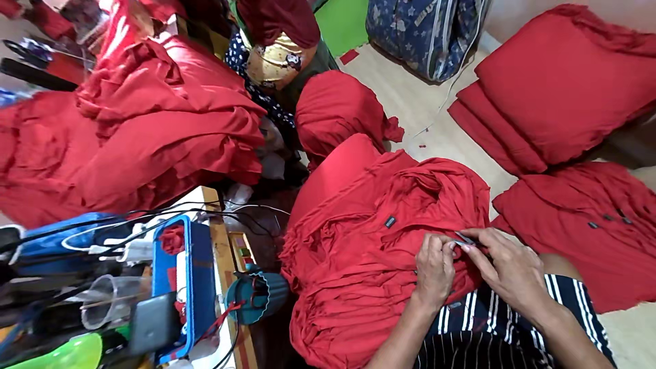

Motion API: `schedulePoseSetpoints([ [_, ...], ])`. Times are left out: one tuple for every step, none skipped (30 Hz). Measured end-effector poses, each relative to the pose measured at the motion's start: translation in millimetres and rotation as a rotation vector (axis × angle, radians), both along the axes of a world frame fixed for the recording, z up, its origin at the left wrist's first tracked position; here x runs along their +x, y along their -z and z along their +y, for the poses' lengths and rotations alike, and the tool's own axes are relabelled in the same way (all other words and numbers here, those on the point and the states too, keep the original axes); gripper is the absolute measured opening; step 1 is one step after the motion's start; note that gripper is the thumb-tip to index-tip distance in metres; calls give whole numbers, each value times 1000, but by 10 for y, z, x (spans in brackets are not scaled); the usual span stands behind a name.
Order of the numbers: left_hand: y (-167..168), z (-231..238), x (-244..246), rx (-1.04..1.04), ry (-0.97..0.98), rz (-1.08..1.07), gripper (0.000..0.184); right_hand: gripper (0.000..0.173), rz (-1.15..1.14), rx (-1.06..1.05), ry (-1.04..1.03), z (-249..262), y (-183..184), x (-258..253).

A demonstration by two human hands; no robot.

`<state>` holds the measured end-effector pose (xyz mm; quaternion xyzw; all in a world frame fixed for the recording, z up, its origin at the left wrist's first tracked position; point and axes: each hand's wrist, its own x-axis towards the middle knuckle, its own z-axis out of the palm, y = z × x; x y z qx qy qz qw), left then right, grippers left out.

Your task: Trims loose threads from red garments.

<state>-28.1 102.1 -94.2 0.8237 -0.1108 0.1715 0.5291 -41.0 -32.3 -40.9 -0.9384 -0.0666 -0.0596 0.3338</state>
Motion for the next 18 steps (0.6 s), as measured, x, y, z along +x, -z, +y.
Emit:
schedulePoseSetpoints([
  [-6,1,2,-13,-7,11,14,35,2,6,-5,-21,10,9],
  [-15,2,7,-26,-15,27,14,36,6,9,-14,-42,22,13],
  [-26,2,12,-34,-21,42,15,36,5,10,-25,-63,37,17],
  [-33,3,17,-36,-27,52,15,36,0,6,-39,-83,53,19],
  [-41,5,18,-34,-30,61,15,37,-3,-1,-55,-103,68,18],
  [-52,5,18,-32,-34,73,15,37,-6,-7,-68,-119,80,15],
  [-61,3,20,-35,-38,86,14,38,-15,-15,-75,-129,88,12],
  [-66,-2,22,-36,-42,95,14,37,-33,-25,-79,-131,97,9],
  [-62,-6,22,-36,-42,96,13,36,-67,-41,-79,-120,107,7],
  [-56,-9,18,-38,-41,93,13,36,-111,-67,-74,-98,117,8],
  [-51,-9,13,-43,-41,90,12,35,-154,-99,-68,-69,119,9],
  [-46,-9,10,-49,-46,84,12,33,-188,-132,-64,-37,114,8],
  [-40,-9,7,-58,-49,76,12,32,-220,-162,-58,-10,120,8],
  [-30,-11,4,-65,-53,62,12,31,-243,-188,-52,10,133,9],
  [-18,-14,0,-70,-60,41,11,30,-260,-207,-44,25,148,11],
  [-6,-19,-5,-68,-64,16,10,30,-272,-222,-34,36,164,11],
  [2,-25,-11,-63,-67,-3,10,30,-280,-230,-28,42,177,11],
  [10,-31,-13,-58,-70,-19,9,30,-293,-236,-23,49,185,13],
])
